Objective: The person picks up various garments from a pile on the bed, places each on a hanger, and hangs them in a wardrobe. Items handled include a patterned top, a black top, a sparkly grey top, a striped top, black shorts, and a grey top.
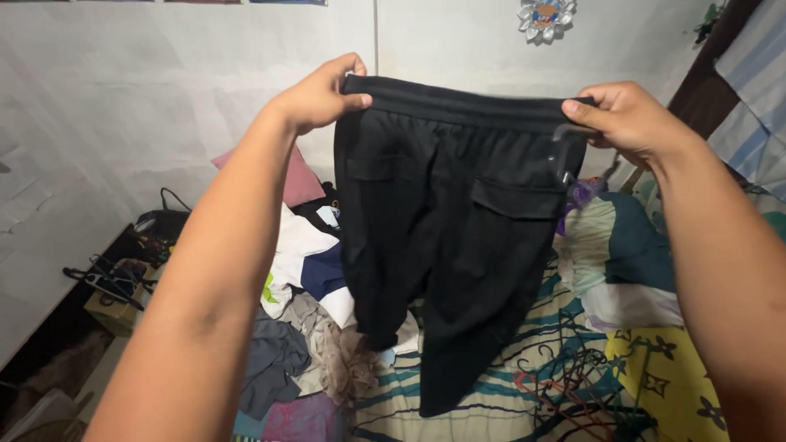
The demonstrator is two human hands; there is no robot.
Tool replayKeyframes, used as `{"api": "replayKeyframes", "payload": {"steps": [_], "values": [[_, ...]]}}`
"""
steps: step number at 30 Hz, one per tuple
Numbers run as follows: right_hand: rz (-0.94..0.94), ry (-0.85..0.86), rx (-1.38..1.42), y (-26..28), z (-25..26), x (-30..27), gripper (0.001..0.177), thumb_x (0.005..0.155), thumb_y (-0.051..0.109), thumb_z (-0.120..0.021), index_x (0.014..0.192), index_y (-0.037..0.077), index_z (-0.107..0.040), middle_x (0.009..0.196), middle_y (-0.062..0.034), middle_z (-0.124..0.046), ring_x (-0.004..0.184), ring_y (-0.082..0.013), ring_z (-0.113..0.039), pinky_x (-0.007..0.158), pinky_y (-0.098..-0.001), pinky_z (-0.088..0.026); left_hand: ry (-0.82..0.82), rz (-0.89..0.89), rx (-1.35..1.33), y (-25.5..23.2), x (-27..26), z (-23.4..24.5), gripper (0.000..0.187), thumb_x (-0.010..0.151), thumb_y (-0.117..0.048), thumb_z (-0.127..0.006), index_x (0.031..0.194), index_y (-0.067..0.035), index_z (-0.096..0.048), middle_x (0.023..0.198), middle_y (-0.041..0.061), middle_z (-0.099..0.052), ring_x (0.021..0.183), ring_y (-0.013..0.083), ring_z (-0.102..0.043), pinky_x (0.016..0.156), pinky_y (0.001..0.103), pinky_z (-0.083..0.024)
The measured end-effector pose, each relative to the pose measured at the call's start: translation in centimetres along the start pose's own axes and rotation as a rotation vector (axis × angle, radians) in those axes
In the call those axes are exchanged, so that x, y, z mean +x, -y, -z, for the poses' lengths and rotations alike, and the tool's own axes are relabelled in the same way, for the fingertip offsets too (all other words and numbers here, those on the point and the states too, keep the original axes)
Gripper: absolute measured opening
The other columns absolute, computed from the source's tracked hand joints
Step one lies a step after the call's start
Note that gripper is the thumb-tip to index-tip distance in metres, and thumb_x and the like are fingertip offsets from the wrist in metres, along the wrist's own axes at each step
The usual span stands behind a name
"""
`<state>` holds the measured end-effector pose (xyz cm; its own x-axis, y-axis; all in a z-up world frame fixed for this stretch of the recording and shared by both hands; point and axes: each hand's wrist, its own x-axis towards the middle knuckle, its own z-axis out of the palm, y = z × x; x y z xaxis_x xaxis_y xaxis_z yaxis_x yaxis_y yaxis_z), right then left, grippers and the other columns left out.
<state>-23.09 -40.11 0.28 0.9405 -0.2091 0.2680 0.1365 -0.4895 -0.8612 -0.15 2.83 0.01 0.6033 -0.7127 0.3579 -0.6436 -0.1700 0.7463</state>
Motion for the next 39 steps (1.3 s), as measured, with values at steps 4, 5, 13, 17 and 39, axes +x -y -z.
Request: {"api": "replayKeyframes", "payload": {"steps": [4,5,13,17,39], "values": [[-0.003,0.176,-0.013,1.0,0.0,-0.6,0.031,0.103,0.033,-0.066,0.094,0.003,-0.063,0.067,0.0052,-0.045,0.057,-0.0077,-0.036,0.053,-0.0262,-0.033,0.148,-0.027,-0.173,-1.5,-1.0,0.5,0.028,0.093,-0.009,-0.076,0.108,-0.011,-0.053,0.09,-0.001,-0.062,0.084,0.0101,-0.057,0.071,0.027,-0.046],[-0.011,0.232,0.01,1.3,-0.2,-0.8,0.029,0.1,0.033,-0.064,0.095,0.004,-0.064,0.066,0.0037,-0.05,0.057,-0.0087,-0.038,0.052,-0.0269,-0.032,0.205,0.079,-0.228,-1.6,-1.3,0.6,0.033,0.088,-0.01,-0.078,0.109,-0.011,-0.053,0.09,0.0,-0.062,0.082,0.0116,-0.057,0.068,0.028,-0.044],[-0.177,-0.122,0.234,4.4,-11.1,-0.9,0.027,0.106,0.033,-0.056,0.093,0.01,-0.059,0.065,-0.0008,-0.05,0.043,-0.009,-0.04,0.038,-0.0291,-0.026,-0.269,0.092,-0.349,-4.3,3.0,-12.4,0.053,0.08,-0.027,-0.083,0.119,0.002,-0.061,0.1,0.012,-0.074,0.086,0.0197,-0.073,0.073,0.036,-0.061],[-0.038,-0.056,0.594,3.8,-13.9,-1.3,0.02,0.107,0.022,-0.054,0.1,0.006,-0.064,0.074,-0.0038,-0.063,0.044,-0.0081,-0.044,0.04,-0.0265,-0.032,-0.124,-0.092,-0.614,-5.3,1.8,-16.6,0.056,0.1,-0.03,-0.073,0.14,0.003,-0.052,0.1,0.015,-0.065,0.081,0.0208,-0.054,0.068,0.036,-0.044],[-0.206,0.275,0.423,0.0,-10.1,-1.0,0.03,0.095,0.008,-0.061,0.125,0.008,-0.056,0.091,-0.0038,-0.054,0.057,-0.0039,-0.047,0.042,-0.0204,-0.034,0.159,-0.161,-0.676,1.6,-1.1,-19.0,0.03,0.095,-0.002,-0.073,0.124,0.002,-0.065,0.11,0.004,-0.072,0.102,0.0122,-0.066,0.093,0.029,-0.055]]}}
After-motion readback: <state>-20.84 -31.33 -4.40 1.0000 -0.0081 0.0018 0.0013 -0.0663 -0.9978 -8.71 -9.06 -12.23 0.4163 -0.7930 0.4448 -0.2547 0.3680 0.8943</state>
